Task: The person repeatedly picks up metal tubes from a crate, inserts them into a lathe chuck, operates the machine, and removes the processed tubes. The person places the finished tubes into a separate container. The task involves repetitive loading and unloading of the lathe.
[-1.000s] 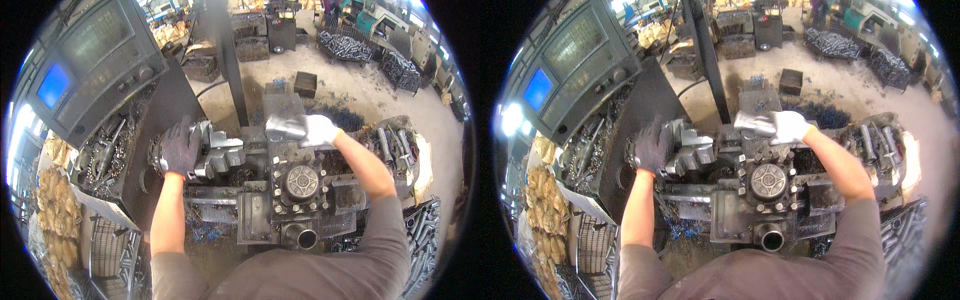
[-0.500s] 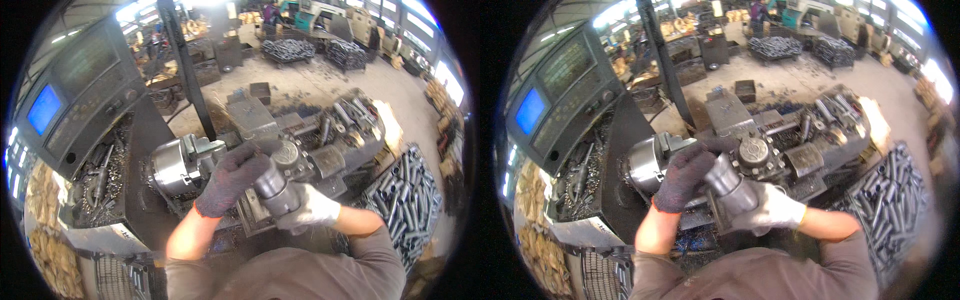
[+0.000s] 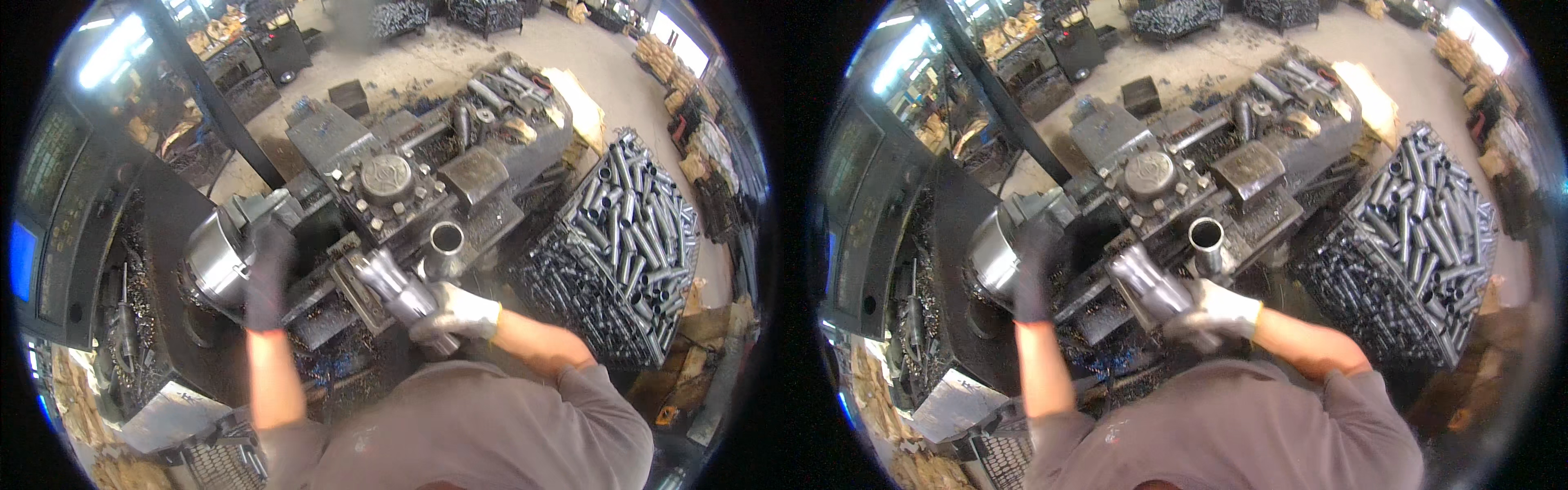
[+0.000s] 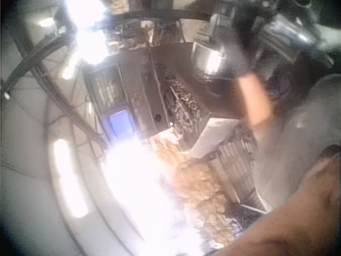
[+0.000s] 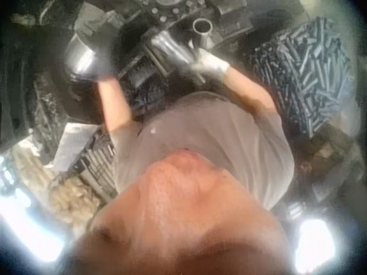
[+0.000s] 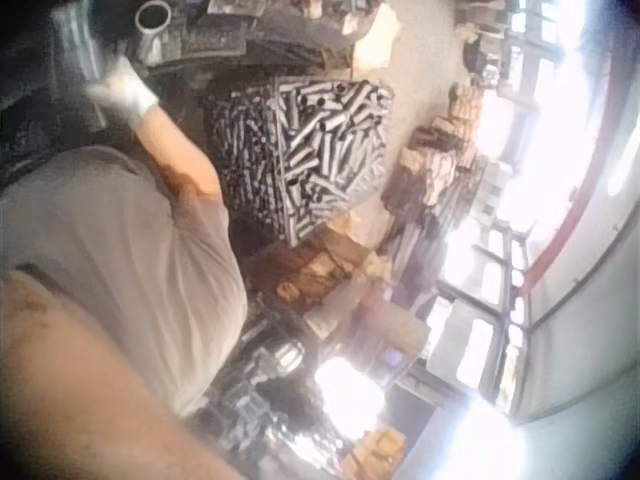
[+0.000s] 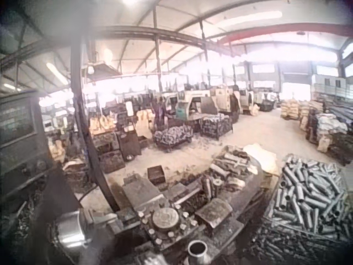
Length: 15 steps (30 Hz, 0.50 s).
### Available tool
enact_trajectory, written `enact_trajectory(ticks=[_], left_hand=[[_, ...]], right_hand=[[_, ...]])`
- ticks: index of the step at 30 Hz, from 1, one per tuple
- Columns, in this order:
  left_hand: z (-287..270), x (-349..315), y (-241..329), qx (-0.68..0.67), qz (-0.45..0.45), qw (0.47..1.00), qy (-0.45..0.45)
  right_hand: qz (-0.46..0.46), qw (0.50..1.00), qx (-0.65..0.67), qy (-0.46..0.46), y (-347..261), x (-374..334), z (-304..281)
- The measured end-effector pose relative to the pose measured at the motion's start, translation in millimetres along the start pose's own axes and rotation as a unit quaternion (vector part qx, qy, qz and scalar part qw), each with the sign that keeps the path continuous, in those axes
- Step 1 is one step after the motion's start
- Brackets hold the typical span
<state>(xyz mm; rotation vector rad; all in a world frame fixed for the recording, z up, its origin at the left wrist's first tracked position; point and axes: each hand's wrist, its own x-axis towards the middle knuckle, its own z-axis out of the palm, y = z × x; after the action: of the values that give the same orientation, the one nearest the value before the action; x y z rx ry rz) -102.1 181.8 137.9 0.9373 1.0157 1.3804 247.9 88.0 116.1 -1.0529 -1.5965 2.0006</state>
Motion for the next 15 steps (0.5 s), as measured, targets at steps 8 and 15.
enact_trajectory(ticks=[8,15], left_hand=[[51.8,-127.8,-166.4,-0.231,-0.134,0.963,0.027],[64.2,-118.1,-179.5,-0.099,-0.229,0.965,0.078]], right_hand=[[0.129,0.934,0.319,-0.094,48.9,47.7,9.2],[0.115,0.936,-0.331,0.027,99.0,72.3,16.4]])
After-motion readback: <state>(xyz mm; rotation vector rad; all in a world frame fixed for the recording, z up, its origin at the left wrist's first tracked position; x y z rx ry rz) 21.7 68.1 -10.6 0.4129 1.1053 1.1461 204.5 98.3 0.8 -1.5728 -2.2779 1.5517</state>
